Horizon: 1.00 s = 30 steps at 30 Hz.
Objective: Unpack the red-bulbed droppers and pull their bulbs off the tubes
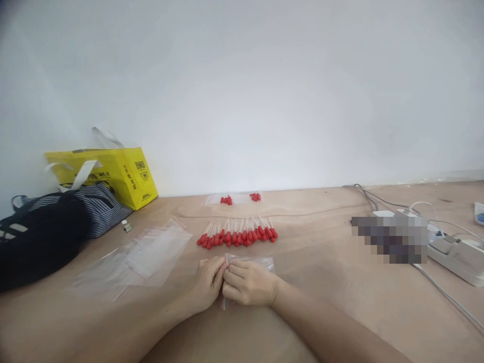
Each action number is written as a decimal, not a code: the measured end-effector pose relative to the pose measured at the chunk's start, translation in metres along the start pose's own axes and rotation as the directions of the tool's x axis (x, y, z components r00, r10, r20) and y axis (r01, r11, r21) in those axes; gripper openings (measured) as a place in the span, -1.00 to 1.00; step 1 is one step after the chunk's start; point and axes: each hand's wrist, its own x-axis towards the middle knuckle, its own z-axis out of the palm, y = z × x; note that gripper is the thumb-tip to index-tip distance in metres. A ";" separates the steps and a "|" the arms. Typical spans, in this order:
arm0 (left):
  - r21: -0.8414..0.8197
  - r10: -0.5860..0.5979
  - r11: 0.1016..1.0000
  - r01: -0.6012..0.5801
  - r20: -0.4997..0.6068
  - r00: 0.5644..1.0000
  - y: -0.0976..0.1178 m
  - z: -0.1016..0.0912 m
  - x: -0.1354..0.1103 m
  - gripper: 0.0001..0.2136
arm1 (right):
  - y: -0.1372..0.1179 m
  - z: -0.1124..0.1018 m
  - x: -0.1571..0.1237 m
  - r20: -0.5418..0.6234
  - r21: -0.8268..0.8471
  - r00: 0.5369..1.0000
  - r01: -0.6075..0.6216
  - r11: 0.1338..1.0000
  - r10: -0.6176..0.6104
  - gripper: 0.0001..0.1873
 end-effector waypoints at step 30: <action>-0.426 0.058 0.905 -0.027 0.060 0.997 -0.013 -0.022 -0.002 -0.79 | 0.005 -0.034 -0.048 0.581 0.448 0.597 -0.802 0.395 0.554 -0.31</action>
